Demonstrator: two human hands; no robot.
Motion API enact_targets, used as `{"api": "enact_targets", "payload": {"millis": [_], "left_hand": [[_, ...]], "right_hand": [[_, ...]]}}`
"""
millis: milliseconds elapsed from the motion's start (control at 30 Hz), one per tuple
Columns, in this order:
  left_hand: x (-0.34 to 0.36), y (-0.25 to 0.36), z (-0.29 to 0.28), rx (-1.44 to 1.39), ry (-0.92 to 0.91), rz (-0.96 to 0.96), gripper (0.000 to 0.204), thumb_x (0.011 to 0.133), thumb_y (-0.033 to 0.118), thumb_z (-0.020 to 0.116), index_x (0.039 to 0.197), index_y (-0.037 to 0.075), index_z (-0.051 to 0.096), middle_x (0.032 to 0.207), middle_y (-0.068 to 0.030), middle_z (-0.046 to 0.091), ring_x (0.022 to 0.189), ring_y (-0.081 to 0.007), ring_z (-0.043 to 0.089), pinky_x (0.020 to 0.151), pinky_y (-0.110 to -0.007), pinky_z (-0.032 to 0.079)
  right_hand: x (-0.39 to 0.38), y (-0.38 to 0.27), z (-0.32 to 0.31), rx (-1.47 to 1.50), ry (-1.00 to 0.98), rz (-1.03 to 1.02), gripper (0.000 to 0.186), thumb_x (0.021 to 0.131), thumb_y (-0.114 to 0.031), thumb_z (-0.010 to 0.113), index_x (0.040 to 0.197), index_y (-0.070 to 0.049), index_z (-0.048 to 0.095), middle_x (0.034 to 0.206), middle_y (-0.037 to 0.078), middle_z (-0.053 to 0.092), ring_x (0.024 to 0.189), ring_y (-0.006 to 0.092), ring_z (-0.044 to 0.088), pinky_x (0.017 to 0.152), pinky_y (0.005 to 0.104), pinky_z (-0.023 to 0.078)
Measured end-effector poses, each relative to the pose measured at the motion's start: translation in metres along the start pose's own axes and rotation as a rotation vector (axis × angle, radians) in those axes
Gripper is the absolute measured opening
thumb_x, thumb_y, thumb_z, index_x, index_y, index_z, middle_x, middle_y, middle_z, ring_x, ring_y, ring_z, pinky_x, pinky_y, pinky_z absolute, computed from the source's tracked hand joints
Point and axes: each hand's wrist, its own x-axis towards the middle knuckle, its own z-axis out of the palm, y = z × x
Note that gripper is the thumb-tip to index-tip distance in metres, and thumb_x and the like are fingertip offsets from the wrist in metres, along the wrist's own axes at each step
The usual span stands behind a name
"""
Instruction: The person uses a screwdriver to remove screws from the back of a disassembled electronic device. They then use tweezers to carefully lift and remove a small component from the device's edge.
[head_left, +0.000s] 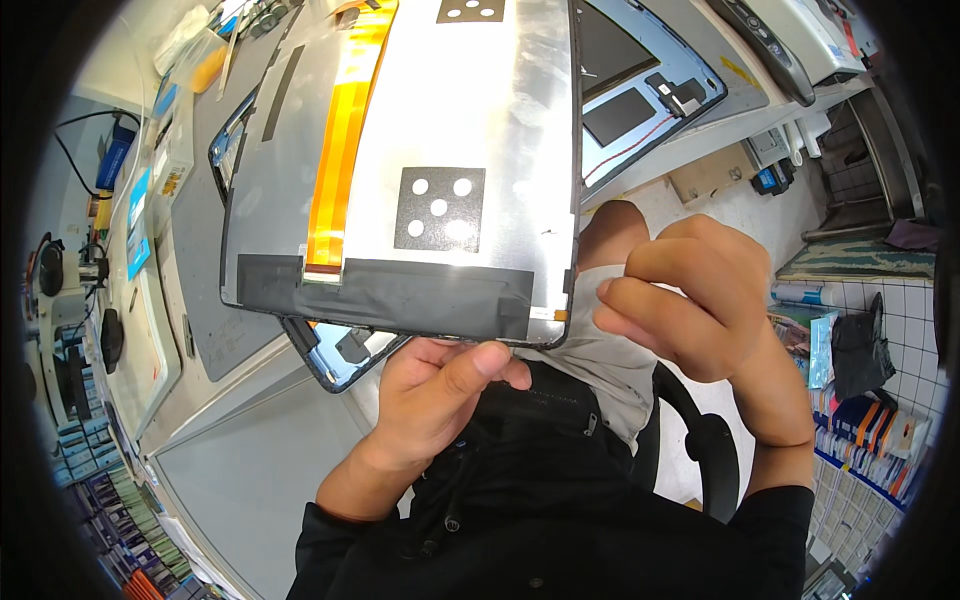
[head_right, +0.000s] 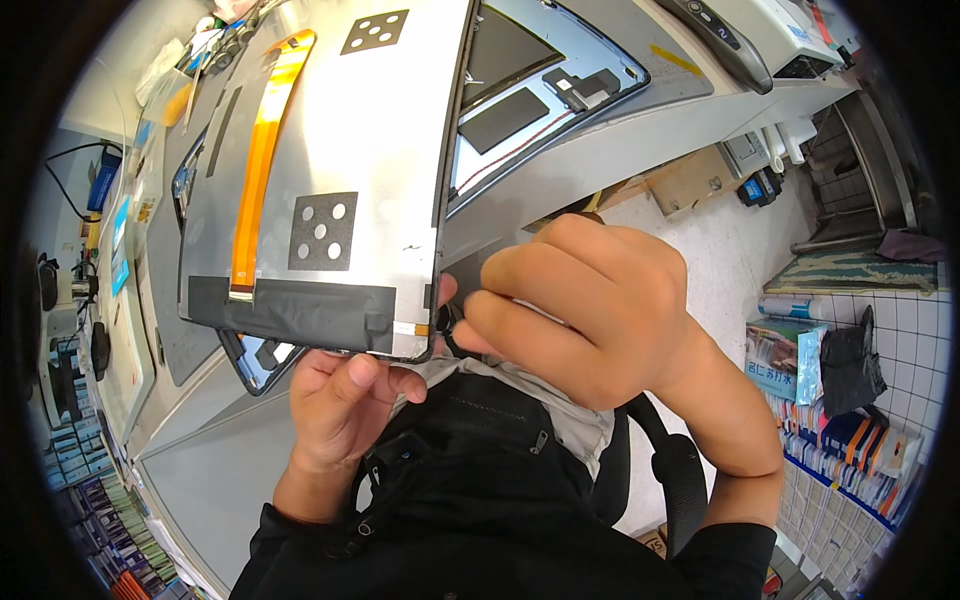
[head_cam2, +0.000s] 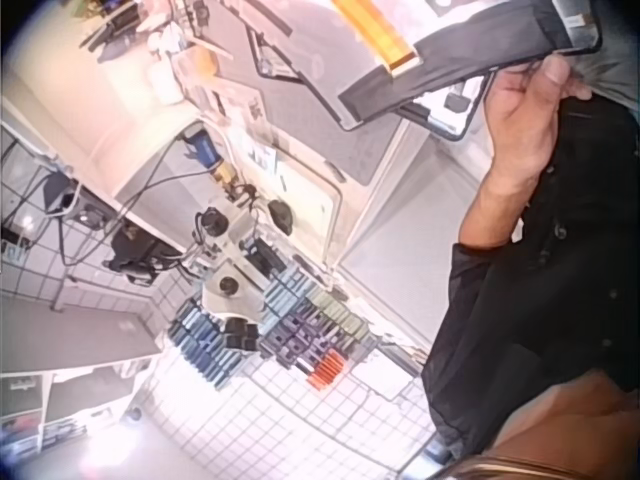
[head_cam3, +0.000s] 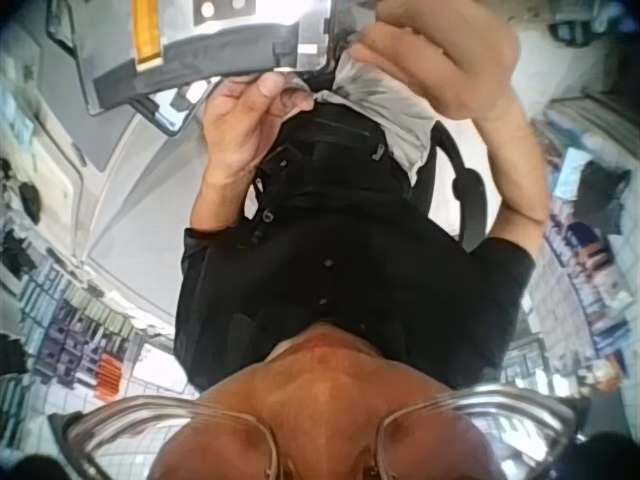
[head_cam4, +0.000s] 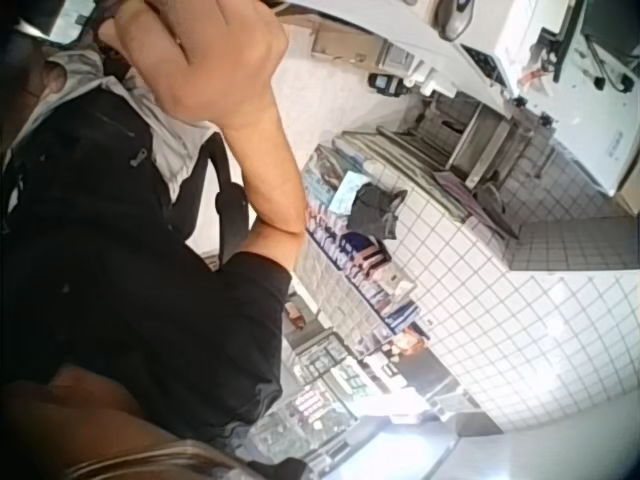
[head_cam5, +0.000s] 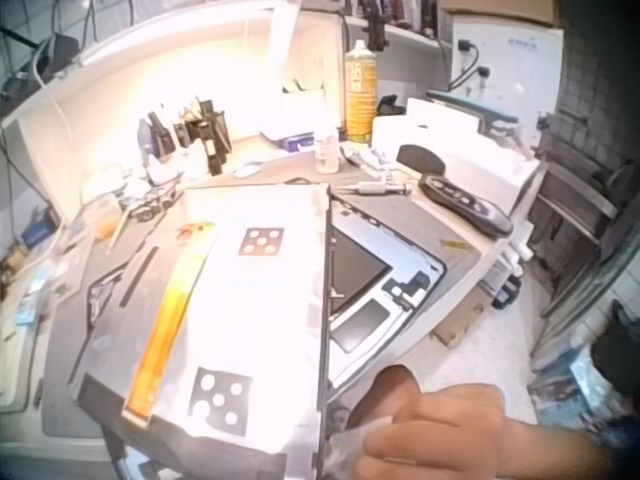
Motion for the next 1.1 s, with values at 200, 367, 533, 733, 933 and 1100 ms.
{"api": "enact_targets", "payload": {"millis": [200, 367, 533, 733, 933, 1100], "left_hand": [[-0.003, -0.001, -0.005, 0.028, -0.027, 0.000, 0.053, 0.096, 0.021, 0.060, 0.137, -0.009, 0.045, 0.138, -0.0300, 0.048, 0.113, -0.0325, 0.061, 0.076, -0.032, 0.058], [-0.003, -0.002, -0.007, 0.040, -0.032, 0.017, 0.050, 0.097, 0.021, 0.059, 0.134, -0.010, 0.047, 0.133, -0.0268, 0.054, 0.113, -0.0337, 0.060, 0.075, -0.033, 0.057], [-0.001, 0.000, -0.003, 0.030, -0.025, 0.007, 0.054, 0.096, 0.021, 0.060, 0.138, -0.010, 0.044, 0.140, -0.0321, 0.045, 0.114, -0.0332, 0.060, 0.076, -0.032, 0.057], [-0.001, 0.001, -0.002, 0.012, -0.032, -0.006, 0.051, 0.096, 0.019, 0.059, 0.136, -0.009, 0.045, 0.139, -0.0310, 0.044, 0.112, -0.0305, 0.061, 0.079, -0.032, 0.056], [-0.001, 0.000, -0.004, -0.104, -0.080, 0.003, 0.029, 0.097, 0.010, 0.058, 0.122, -0.005, 0.059, 0.118, -0.0139, 0.064, 0.097, -0.0219, 0.063, 0.087, -0.035, 0.051], [-0.003, 0.000, -0.006, -0.108, -0.087, 0.006, 0.029, 0.097, 0.011, 0.058, 0.120, -0.006, 0.060, 0.119, -0.0145, 0.064, 0.097, -0.0219, 0.063, 0.086, -0.035, 0.051]], "right_hand": [[0.003, 0.014, 0.010, -0.033, 0.129, -0.038, 0.026, 0.064, -0.013, 0.069, 0.089, -0.008, 0.072, 0.080, 0.001, 0.062, 0.057, 0.0135, 0.051, 0.044, 0.0238, 0.037], [0.023, 0.009, 0.004, -0.023, -0.017, 0.030, 0.038, 0.065, -0.003, 0.075, 0.102, -0.010, 0.076, 0.083, 0.001, 0.061, 0.066, 0.0142, 0.056, 0.053, 0.0257, 0.040], [0.014, 0.015, -0.005, 0.025, 0.020, 0.027, 0.030, 0.066, -0.007, 0.076, 0.095, -0.010, 0.075, 0.080, 0.000, 0.059, 0.063, 0.0134, 0.052, 0.051, 0.0253, 0.039], [0.005, 0.019, -0.004, 0.001, 0.054, 0.052, 0.026, 0.064, -0.011, 0.076, 0.089, -0.009, 0.074, 0.080, 0.001, 0.061, 0.061, 0.0133, 0.053, 0.046, 0.0234, 0.037], [0.007, 0.022, 0.015, -0.049, 0.175, -0.052, 0.026, 0.062, -0.014, 0.071, 0.087, -0.008, 0.073, 0.079, -0.001, 0.062, 0.055, 0.0108, 0.049, 0.041, 0.0219, 0.035], [0.008, 0.014, 0.008, 0.018, 0.059, 0.044, 0.032, 0.063, -0.009, 0.078, 0.096, -0.007, 0.075, 0.081, 0.002, 0.061, 0.062, 0.0148, 0.055, 0.051, 0.0265, 0.038]]}}
